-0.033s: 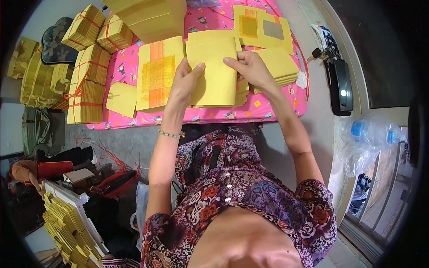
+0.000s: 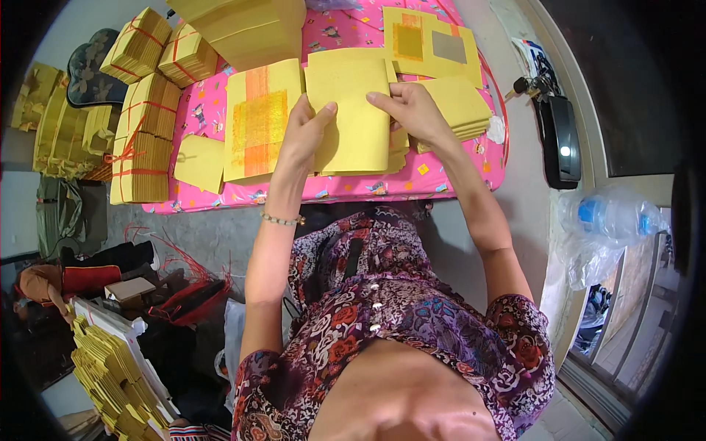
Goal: Counting and organizing stacks of yellow joss paper with silver foil centers.
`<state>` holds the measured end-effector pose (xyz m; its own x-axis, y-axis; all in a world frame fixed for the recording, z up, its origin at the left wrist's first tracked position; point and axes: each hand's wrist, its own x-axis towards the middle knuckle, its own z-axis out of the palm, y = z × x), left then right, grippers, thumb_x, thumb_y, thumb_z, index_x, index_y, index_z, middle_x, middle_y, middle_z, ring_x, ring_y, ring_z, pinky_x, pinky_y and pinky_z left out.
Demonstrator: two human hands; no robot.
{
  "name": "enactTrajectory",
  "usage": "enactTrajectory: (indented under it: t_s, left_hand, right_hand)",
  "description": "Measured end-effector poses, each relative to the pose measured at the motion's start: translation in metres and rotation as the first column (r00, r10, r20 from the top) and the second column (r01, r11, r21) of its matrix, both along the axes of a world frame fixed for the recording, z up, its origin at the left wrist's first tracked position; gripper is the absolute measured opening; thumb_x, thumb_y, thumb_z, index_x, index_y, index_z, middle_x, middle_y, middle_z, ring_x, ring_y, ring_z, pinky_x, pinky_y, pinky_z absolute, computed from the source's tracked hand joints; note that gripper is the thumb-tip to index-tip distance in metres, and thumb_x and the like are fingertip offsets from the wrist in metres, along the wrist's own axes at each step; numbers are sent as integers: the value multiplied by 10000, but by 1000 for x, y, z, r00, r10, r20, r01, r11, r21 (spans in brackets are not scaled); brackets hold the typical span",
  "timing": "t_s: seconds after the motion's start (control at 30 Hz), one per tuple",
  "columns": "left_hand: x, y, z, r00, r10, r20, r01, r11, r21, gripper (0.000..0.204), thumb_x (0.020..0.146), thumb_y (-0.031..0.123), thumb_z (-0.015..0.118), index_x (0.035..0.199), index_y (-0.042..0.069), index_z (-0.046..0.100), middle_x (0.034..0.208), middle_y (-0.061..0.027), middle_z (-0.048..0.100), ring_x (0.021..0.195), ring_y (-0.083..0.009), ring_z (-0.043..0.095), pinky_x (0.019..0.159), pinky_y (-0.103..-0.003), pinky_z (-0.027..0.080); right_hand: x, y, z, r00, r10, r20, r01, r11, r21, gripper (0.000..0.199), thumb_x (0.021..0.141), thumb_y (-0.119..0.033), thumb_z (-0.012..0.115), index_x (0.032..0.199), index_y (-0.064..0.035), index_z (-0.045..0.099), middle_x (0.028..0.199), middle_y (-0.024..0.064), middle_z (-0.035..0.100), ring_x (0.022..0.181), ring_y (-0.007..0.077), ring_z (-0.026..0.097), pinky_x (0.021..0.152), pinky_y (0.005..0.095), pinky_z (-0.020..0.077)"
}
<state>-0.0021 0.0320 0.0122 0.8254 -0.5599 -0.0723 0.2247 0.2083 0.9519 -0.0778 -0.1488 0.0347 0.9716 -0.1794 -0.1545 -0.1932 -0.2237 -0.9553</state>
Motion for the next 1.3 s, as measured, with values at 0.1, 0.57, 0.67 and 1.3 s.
enactTrajectory:
  t_s: [0.1,0.57,0.67,1.3]
  left_hand:
    - [0,-2,-3,1000,15,-26,-16,1000,-22,349,899,38,516,1231,-34,435,1181,-141,567,1071,-204,555,911,-324,437]
    - [10,-6,-10,989,54,-141,-51,998,25,327,906,61,518,1222,-12,472,1168,-113,574,1051,-189,561,901,-322,447]
    - [9,-8,-11,989,118,-94,-121,992,-27,327,904,44,512,1215,-27,438,1146,-140,571,1033,-208,570,879,-328,460]
    - [-18,-10,9,992,103,71,-94,987,-130,354,912,54,513,1248,0,414,1166,-102,560,1053,-158,544,893,-301,448]
  right_hand:
    - [-3,3,5,1000,-10,-12,11,1000,29,319,871,-335,619,951,-27,649,726,-6,653,594,34,569,507,184,435]
    - [-12,3,-27,998,21,-53,-12,985,171,323,861,-266,638,948,45,651,772,59,681,643,65,610,529,227,485]
    - [-11,3,-30,1000,-8,30,4,994,109,312,861,-266,637,938,36,652,757,64,677,632,62,601,522,225,484]
    - [-19,-3,4,974,-144,174,98,963,250,260,870,-224,639,953,21,621,793,43,653,663,62,591,588,205,470]
